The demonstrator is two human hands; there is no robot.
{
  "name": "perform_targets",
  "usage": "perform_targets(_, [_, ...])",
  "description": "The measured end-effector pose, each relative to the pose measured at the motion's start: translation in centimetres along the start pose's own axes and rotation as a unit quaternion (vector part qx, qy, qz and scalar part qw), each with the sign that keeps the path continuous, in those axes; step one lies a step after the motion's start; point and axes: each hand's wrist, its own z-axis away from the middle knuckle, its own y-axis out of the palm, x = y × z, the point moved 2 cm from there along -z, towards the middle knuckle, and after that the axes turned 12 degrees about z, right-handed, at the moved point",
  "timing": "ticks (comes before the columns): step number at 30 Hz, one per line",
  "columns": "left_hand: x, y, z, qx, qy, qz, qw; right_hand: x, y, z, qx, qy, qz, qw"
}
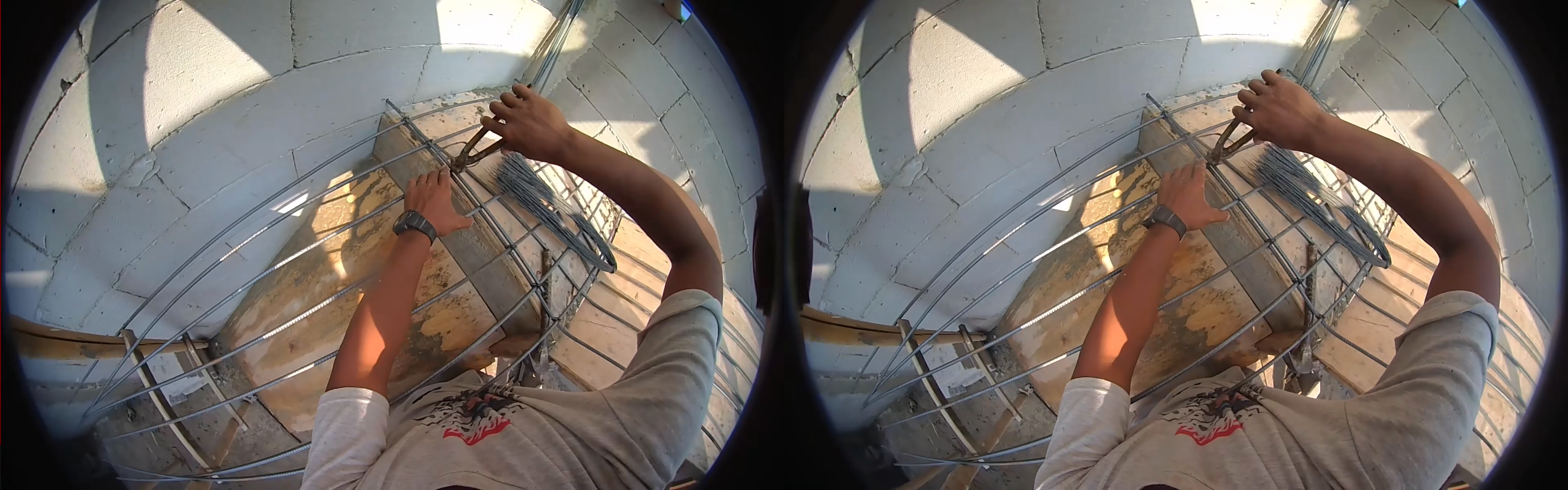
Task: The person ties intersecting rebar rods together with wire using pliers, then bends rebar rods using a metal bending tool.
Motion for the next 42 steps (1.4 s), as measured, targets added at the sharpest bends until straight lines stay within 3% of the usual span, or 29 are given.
perform_targets(1, [0.0, -0.1, 0.0, 0.002, -0.003, 0.003, 1.000, -0.2, -1.1, -0.9, 0.003, -0.001, 0.013, 1.000])
perform_targets(3, [0.1, -0.3, 0.0, 0.000, -0.009, 0.007, 1.000, -1.0, -3.8, -2.4, 0.293, 0.076, -0.137, 0.943])
perform_targets(4, [0.1, -0.4, 0.0, -0.003, -0.011, 0.011, 1.000, -1.1, -4.7, -2.2, 0.428, 0.108, -0.209, 0.872])
perform_targets(5, [-0.1, -0.3, 0.1, -0.005, -0.014, 0.016, 1.000, -1.4, -3.7, -1.8, 0.523, 0.173, -0.348, 0.759])
perform_targets(8, [-0.2, -0.4, 0.1, -0.005, -0.011, 0.022, 1.000, -2.0, 1.6, -0.3, 0.627, 0.158, -0.545, 0.534])
perform_targets(11, [0.1, 0.0, 0.0, -0.020, 0.000, 0.015, 1.000, -1.2, 3.9, 0.9, 0.658, 0.122, -0.525, 0.525])
perform_targets(12, [0.2, -0.3, -0.2, -0.017, 0.000, 0.012, 1.000, -1.2, 2.4, 1.0, 0.621, 0.111, -0.465, 0.622])
perform_targets(14, [0.1, -0.1, 0.0, -0.004, -0.005, 0.017, 1.000, -1.1, 2.4, 1.1, 0.591, 0.093, -0.403, 0.693])
perform_targets(16, [-0.1, 0.1, 0.3, 0.006, -0.007, 0.020, 1.000, -1.4, 0.6, 0.7, 0.397, 0.069, -0.234, 0.885])
perform_targets(20, [-0.2, -0.3, 0.1, 0.011, -0.016, 0.011, 1.000, -0.8, -0.2, -0.6, 0.242, 0.065, -0.067, 0.966])
perform_targets(21, [-0.2, -0.1, 0.0, 0.010, -0.016, 0.009, 1.000, -1.1, -0.3, -0.6, 0.164, 0.071, -0.025, 0.984])
perform_targets(24, [0.0, -0.2, -0.1, 0.005, -0.015, 0.003, 1.000, -1.3, -0.5, -1.4, 0.084, 0.018, 0.070, 0.994])
perform_targets(25, [0.0, -0.1, -0.1, 0.006, -0.014, 0.002, 1.000, -1.7, -1.3, -2.2, 0.193, -0.004, 0.044, 0.980])
perform_targets(26, [-0.1, 0.0, -0.1, 0.007, -0.013, 0.002, 1.000, -2.5, -2.0, -2.5, 0.344, 0.070, -0.122, 0.928])
perform_targets(27, [-0.1, 0.0, -0.2, 0.000, -0.010, 0.004, 1.000, -3.2, -2.6, -2.4, 0.475, 0.141, -0.281, 0.822])
perform_targets(28, [-0.1, 0.1, -0.1, -0.003, -0.008, 0.005, 1.000, -3.0, -2.7, -2.0, 0.579, 0.203, -0.427, 0.664])
perform_targets(29, [0.0, 0.1, 0.0, -0.008, -0.005, 0.005, 1.000, -2.8, 0.0, -1.2, 0.586, 0.217, -0.491, 0.607])
perform_targets(32, [0.0, -0.1, 0.1, -0.011, 0.003, -0.009, 1.000, -0.9, 2.5, 1.3, 0.648, 0.084, -0.532, 0.539])
perform_targets(35, [0.6, 0.1, 0.0, -0.019, 0.020, 0.011, 1.000, 1.1, 2.6, 3.9, 0.586, 0.045, -0.614, 0.526])
perform_targets(38, [1.0, 0.0, 0.1, -0.020, 0.035, 0.072, 0.997, 2.4, 0.3, 7.7, 0.440, 0.152, -0.716, 0.520])
perform_targets(41, [1.0, -1.2, 0.6, 0.018, 0.024, 0.128, 0.991, 4.1, -2.2, 10.5, 0.339, 0.211, -0.794, 0.459])
perform_targets(42, [1.3, -1.2, 0.5, 0.006, 0.057, 0.269, 0.962, 4.8, -3.2, 11.3, 0.302, 0.230, -0.812, 0.444])
